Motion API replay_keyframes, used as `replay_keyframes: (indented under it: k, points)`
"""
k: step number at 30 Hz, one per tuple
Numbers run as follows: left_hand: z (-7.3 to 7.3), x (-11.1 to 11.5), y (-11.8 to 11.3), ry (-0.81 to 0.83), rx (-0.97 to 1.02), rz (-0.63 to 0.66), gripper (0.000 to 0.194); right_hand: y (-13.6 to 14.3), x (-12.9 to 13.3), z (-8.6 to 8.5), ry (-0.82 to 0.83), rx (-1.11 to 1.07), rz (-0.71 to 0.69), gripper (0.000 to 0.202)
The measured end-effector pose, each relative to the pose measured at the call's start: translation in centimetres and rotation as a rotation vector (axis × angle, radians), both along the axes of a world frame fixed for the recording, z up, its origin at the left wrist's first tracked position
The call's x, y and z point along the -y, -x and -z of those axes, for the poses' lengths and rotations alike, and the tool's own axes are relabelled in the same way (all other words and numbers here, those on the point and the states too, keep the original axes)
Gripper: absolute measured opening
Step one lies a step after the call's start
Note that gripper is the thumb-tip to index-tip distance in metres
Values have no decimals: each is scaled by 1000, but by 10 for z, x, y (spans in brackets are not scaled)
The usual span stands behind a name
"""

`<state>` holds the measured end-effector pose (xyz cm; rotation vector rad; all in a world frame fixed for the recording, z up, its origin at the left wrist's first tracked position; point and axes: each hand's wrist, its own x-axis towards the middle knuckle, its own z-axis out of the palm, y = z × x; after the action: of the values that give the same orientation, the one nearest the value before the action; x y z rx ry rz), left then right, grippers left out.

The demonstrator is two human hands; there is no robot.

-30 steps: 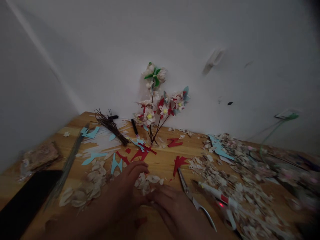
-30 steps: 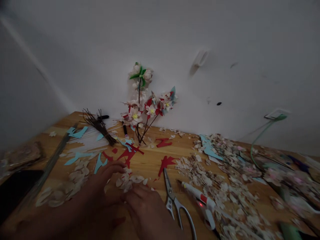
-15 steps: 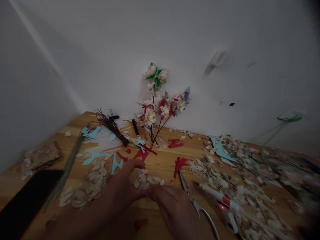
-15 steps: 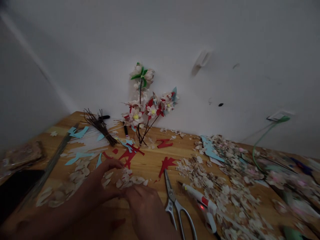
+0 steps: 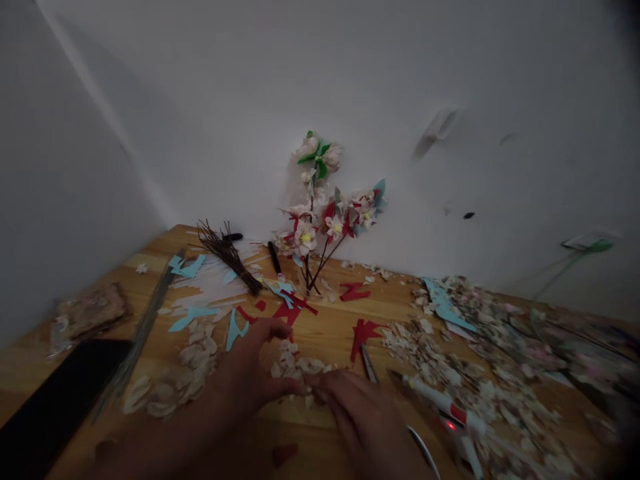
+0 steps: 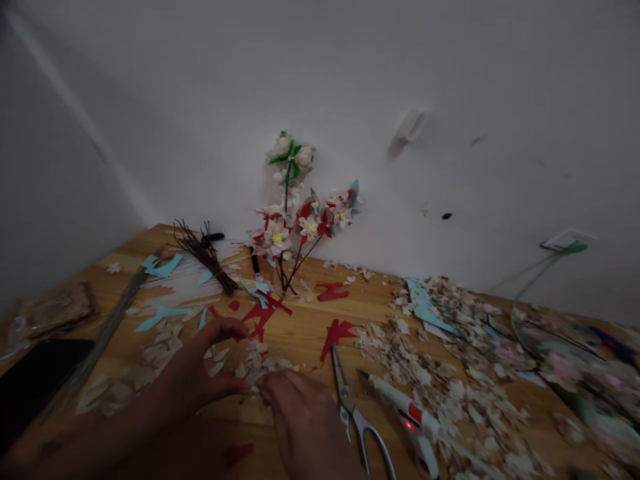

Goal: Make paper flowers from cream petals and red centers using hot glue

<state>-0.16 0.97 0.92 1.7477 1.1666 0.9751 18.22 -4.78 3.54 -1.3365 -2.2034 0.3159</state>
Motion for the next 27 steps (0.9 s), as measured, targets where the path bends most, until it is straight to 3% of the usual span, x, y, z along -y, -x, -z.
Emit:
replay_keyframes:
  k: [9,12,15,19,27]
  points:
    - [-3,-1,3,-20,-49,-52,48,-15,10,-19,-137,21,-30,24]
    - [-2,-2,4,-23,-32,2,52,-18,10,-23,-191,17,-40,23]
    - [-3,-1,3,-19,-3,87,55,-11,2,-21,-88,23,-60,23]
    - [-4,1,3,-6,5,107,54,0,-6,-17,59,20,-125,25]
    - [-2,0,0,-14,31,67,54,1,-5,-8,-61,78,-118,25]
